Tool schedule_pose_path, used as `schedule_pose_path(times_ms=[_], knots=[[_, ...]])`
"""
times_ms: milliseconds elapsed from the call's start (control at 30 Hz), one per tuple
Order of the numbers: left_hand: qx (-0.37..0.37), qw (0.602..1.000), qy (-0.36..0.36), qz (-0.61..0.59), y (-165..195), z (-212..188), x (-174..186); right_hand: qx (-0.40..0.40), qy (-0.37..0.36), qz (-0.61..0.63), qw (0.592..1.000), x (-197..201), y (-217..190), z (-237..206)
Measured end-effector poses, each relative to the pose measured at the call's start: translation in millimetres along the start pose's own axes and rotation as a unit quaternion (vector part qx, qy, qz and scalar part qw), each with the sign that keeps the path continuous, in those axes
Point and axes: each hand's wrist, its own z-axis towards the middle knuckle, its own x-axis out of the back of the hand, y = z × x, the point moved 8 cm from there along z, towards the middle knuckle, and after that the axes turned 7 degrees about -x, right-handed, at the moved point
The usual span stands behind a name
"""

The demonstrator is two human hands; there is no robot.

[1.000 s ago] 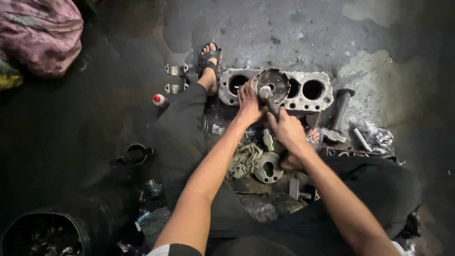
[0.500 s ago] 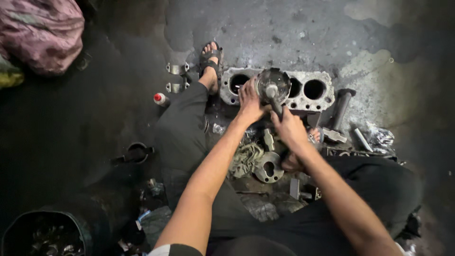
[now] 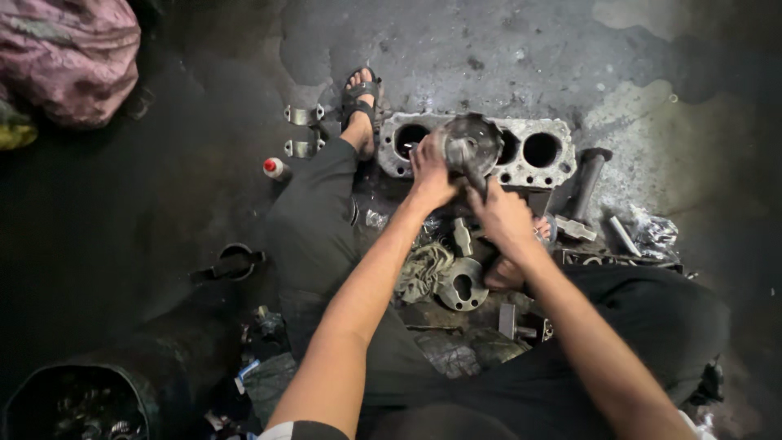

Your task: The person sits on the floor and works on an engine block, using a hammer and metal rod to tap and adjust a circular gear-like component. They wipe the component with a cloth and repeatedly strike it to seat it into the block.

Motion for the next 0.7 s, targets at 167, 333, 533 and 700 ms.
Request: schedule_pose_path(times_ms=[167,333,533,700], knots=[[0.004,1.000,0.006,0.020,-0.1,-1.4,-1.8,-0.055,-0.035,0.045,0.997,-6.7,28.4,14.0],[0.090,0.994,0.062,0.028,21.2,-41.4,-19.6,-0.040,0.015,0.239,0.970,26.4,34.6,19.0],[0.116,0.837,-0.534,0.026,27.2,-144.4,-115.1,-0.038,-0.011,0.257,0.966,31.3,36.3,18.4],[0.156,0.898,-0.328,0.248,-43.2,-53.8,-23.7,-0.036,-0.035,0.212,0.976,17.4,42.2,10.3]])
